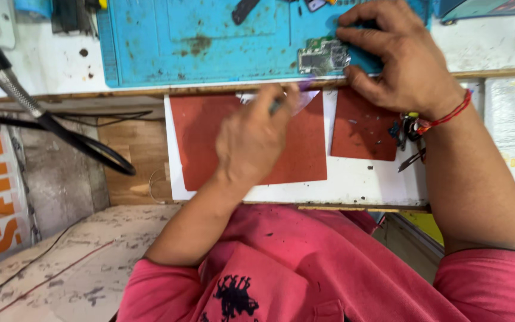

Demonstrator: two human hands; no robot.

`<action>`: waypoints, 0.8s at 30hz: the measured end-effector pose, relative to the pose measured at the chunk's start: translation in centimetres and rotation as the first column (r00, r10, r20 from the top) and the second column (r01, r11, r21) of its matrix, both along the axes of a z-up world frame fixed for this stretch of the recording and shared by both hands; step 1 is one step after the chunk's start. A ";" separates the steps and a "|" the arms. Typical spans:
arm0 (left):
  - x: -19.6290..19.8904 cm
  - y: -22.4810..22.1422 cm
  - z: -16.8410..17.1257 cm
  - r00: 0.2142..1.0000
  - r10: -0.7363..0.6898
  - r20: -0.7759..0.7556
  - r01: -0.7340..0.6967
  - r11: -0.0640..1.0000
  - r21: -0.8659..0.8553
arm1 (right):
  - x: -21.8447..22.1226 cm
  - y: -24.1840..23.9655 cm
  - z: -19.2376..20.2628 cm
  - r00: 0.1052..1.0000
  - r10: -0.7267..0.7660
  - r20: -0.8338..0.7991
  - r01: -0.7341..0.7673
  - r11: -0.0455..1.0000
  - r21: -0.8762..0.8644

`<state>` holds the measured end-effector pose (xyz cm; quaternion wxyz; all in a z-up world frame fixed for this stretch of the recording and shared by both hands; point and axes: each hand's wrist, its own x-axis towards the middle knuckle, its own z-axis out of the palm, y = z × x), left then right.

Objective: The person cleans an electronic circuit board using a small brush and a thin metal tool.

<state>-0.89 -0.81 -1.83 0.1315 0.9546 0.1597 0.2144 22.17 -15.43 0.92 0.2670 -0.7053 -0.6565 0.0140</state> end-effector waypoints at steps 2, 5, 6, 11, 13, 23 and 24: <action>0.1 0.5 0.3 0.999 0.044 -0.027 -0.044 0.999 0.013 | 0.3 -0.2 0.1 1.000 -0.004 -0.007 0.004 1.000 0.012; 0.5 0.1 0.6 1.000 -0.019 0.010 0.019 1.000 0.005 | 0.2 -0.3 -0.2 1.000 -0.002 0.014 0.002 1.000 0.028; 0.2 -0.7 0.5 0.998 -0.061 0.010 0.062 0.998 -0.023 | 0.2 -0.3 -0.2 1.000 0.004 0.020 -0.005 1.000 0.028; 0.6 0.8 0.8 0.999 0.011 0.035 -0.008 0.998 -0.062 | 0.1 -0.1 0.1 1.000 -0.003 0.008 0.002 1.000 0.024; 0.2 -0.5 1.0 0.995 -0.102 -0.016 0.101 0.994 -0.044 | 0.5 -0.1 0.3 1.000 -0.003 0.012 0.002 1.000 0.027; 0.2 -0.4 1.3 0.999 -0.009 -0.039 0.006 0.997 -0.077 | 0.5 -0.2 -0.3 1.000 0.011 0.021 -0.011 1.000 0.008; 0.8 0.8 1.4 0.999 0.036 -0.006 -0.036 0.995 -0.088 | 0.4 -0.2 -0.3 1.000 0.011 0.014 -0.012 1.000 0.013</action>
